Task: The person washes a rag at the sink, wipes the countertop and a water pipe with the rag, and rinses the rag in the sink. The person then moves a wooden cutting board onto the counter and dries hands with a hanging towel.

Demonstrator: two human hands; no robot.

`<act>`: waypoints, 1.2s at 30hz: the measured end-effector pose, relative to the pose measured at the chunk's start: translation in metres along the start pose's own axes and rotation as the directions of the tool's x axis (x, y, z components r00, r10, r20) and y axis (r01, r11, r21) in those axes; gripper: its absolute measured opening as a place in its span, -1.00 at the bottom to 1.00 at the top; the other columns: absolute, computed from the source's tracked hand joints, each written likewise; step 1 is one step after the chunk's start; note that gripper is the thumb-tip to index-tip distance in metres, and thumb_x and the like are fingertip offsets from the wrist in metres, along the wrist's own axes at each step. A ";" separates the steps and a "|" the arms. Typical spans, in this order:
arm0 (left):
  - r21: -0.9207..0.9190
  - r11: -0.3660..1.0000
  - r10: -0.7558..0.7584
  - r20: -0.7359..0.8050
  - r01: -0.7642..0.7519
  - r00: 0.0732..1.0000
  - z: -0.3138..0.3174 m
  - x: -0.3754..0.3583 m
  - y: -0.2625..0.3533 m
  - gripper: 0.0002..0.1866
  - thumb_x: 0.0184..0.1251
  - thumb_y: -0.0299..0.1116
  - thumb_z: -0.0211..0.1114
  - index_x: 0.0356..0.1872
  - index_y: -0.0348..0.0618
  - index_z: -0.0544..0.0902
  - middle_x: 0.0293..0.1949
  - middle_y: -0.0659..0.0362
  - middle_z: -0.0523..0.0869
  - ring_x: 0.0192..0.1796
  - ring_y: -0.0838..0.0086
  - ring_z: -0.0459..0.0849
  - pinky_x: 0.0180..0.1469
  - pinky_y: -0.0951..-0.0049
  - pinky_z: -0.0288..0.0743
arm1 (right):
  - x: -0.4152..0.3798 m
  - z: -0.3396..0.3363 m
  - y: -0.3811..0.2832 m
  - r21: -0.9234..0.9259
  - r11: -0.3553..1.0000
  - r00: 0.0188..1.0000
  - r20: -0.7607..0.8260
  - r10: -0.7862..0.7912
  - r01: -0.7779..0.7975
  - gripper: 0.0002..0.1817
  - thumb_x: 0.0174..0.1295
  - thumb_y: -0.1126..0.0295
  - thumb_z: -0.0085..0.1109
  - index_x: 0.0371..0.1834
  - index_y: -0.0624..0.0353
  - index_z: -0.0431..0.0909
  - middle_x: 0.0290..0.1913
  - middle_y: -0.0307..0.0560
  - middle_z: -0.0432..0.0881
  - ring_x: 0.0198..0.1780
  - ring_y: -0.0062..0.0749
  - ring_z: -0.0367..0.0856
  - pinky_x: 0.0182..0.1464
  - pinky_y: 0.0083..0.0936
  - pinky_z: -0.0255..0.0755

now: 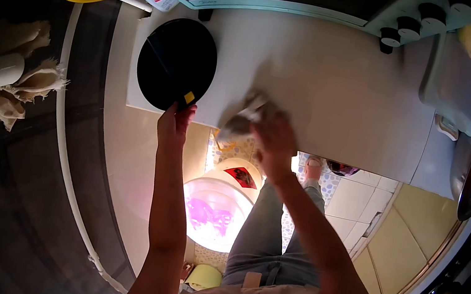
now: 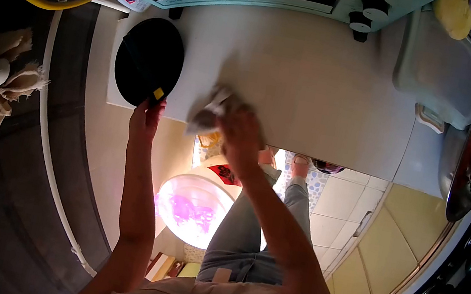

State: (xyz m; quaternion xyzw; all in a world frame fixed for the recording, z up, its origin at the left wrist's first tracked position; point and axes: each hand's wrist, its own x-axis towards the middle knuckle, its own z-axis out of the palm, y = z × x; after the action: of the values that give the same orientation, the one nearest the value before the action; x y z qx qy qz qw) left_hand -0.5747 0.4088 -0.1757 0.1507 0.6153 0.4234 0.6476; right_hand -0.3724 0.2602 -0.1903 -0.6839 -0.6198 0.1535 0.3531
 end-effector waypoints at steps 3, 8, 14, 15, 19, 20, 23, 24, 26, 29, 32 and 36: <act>-0.060 0.998 0.034 -0.017 -0.035 0.999 0.003 -0.005 0.005 -0.73 0.30 -0.47 -0.13 -0.10 -0.50 0.36 -0.29 -0.08 0.58 -0.28 0.21 0.62 -0.21 0.37 0.56 | -0.014 0.038 -0.029 0.292 0.925 0.963 0.036 -0.266 0.245 -0.45 -0.48 0.61 0.20 -0.21 0.07 0.50 -0.09 -0.14 0.52 0.01 -0.20 0.41 0.05 -0.20 0.26; -0.111 0.988 0.099 -0.058 -0.105 0.993 -0.016 -0.023 0.037 -0.75 0.26 -0.54 -0.14 -0.09 -0.47 0.35 -0.21 -0.04 0.53 -0.22 0.26 0.56 -0.15 0.35 0.52 | -0.015 -0.029 0.015 0.135 0.991 0.983 -0.183 0.027 -0.002 -0.52 0.05 0.34 -0.03 0.12 0.09 0.29 0.15 -0.02 0.31 0.15 -0.06 0.26 0.10 -0.10 0.20; -0.099 0.991 0.093 -0.028 -0.095 0.995 -0.061 -0.046 0.047 -0.79 0.30 -0.47 -0.12 -0.21 -0.37 0.46 -0.37 0.07 0.60 -0.37 0.43 0.56 -0.28 0.49 0.49 | 0.102 -0.055 0.094 -0.440 0.861 0.945 -0.302 0.125 -0.255 -0.34 0.06 -0.11 -0.02 0.17 0.04 0.27 0.17 0.05 0.26 0.19 0.01 0.16 0.17 0.00 0.05; -0.107 0.989 0.100 -0.024 -0.102 0.995 -0.064 -0.049 0.050 -0.79 0.30 -0.47 -0.12 -0.20 -0.37 0.46 -0.36 0.07 0.60 -0.37 0.43 0.56 -0.28 0.50 0.49 | 0.128 -0.040 0.077 -0.483 0.860 0.963 -0.266 0.036 -0.166 -0.42 0.05 -0.03 0.05 0.10 0.03 0.34 0.09 0.02 0.36 0.12 -0.11 0.28 0.17 -0.14 0.14; -0.160 0.978 0.131 -0.020 -0.133 0.991 -0.060 -0.056 0.058 -0.78 0.30 -0.47 -0.12 -0.19 -0.37 0.46 -0.36 0.06 0.61 -0.39 0.43 0.57 -0.30 0.53 0.50 | 0.174 0.030 0.034 -0.284 0.950 0.943 -0.263 -0.204 0.126 -0.60 -0.13 0.31 0.23 -0.11 -0.06 0.53 -0.06 -0.15 0.52 0.03 -0.27 0.41 0.19 -0.23 0.16; -0.170 0.976 0.137 -0.023 -0.139 0.990 -0.060 -0.054 0.061 -0.78 0.31 -0.47 -0.12 -0.19 -0.36 0.46 -0.37 0.06 0.61 -0.39 0.44 0.58 -0.31 0.54 0.50 | 0.169 0.047 0.016 -0.150 0.971 0.966 -0.152 -0.209 0.187 -0.59 -0.19 0.39 0.23 -0.15 -0.09 0.55 -0.07 -0.20 0.52 0.03 -0.28 0.41 0.19 -0.23 0.15; -0.147 0.986 0.091 0.106 -0.075 0.990 -0.064 -0.042 0.067 -0.78 0.31 -0.47 -0.11 -0.17 -0.37 0.45 -0.35 0.05 0.62 -0.35 0.42 0.59 -0.28 0.53 0.51 | 0.117 0.104 -0.039 0.220 0.943 0.928 0.224 -0.298 0.250 -0.55 -0.35 0.57 0.20 -0.27 -0.11 0.58 -0.14 -0.27 0.55 0.04 -0.32 0.41 0.17 -0.25 0.15; -0.157 0.984 0.100 0.136 -0.078 0.986 -0.062 -0.038 0.068 -0.78 0.29 -0.48 -0.10 -0.16 -0.37 0.45 -0.31 0.04 0.61 -0.31 0.41 0.59 -0.23 0.51 0.51 | 0.092 0.109 -0.056 0.269 0.923 0.925 0.186 -0.331 0.276 -0.55 -0.35 0.59 0.18 -0.27 -0.10 0.57 -0.16 -0.27 0.55 0.03 -0.32 0.42 0.15 -0.27 0.18; -0.116 0.988 0.121 0.131 -0.106 0.984 -0.051 -0.034 0.068 -0.78 0.28 -0.49 -0.10 -0.16 -0.38 0.44 -0.29 0.04 0.61 -0.30 0.41 0.59 -0.22 0.51 0.51 | 0.051 0.107 -0.077 0.353 0.888 0.901 0.206 -0.381 0.295 -0.54 -0.37 0.63 0.16 -0.27 -0.07 0.55 -0.15 -0.25 0.55 0.01 -0.31 0.43 0.10 -0.28 0.22; -0.094 0.989 0.129 0.152 -0.115 0.980 -0.037 -0.029 0.062 -0.79 0.27 -0.50 -0.10 -0.17 -0.39 0.44 -0.29 0.04 0.60 -0.29 0.39 0.59 -0.21 0.50 0.52 | 0.016 0.080 -0.068 0.524 0.817 0.945 0.061 -0.320 0.242 -0.50 -0.34 0.65 0.13 -0.21 -0.06 0.55 -0.10 -0.27 0.53 -0.06 -0.28 0.45 0.00 -0.27 0.27; -0.096 0.989 0.129 0.178 -0.113 0.976 -0.036 -0.016 0.053 -0.79 0.27 -0.51 -0.11 -0.16 -0.40 0.42 -0.29 0.04 0.60 -0.28 0.37 0.59 -0.18 0.48 0.53 | 0.013 0.000 -0.023 0.431 0.897 0.989 -0.144 -0.042 0.101 -0.28 -0.31 0.74 -0.02 0.08 -0.02 0.43 -0.05 -0.07 0.50 -0.06 -0.21 0.46 -0.05 -0.29 0.33; -0.139 0.985 0.126 0.143 -0.106 0.982 -0.026 -0.006 0.045 -0.78 0.27 -0.53 -0.12 -0.15 -0.44 0.41 -0.26 0.00 0.59 -0.26 0.34 0.60 -0.16 0.46 0.53 | 0.061 -0.066 0.068 -0.239 0.923 0.863 -0.480 0.157 -0.301 -0.50 -0.06 0.41 0.08 0.07 -0.02 0.43 0.17 0.05 0.30 0.06 -0.09 0.37 -0.04 -0.23 0.33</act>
State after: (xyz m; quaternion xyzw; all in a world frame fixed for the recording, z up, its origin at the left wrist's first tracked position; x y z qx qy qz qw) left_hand -0.6148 0.4229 -0.1444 0.1752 0.5254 0.4872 0.6752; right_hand -0.2682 0.3004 -0.1752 -0.8163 -0.4499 -0.0661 0.3561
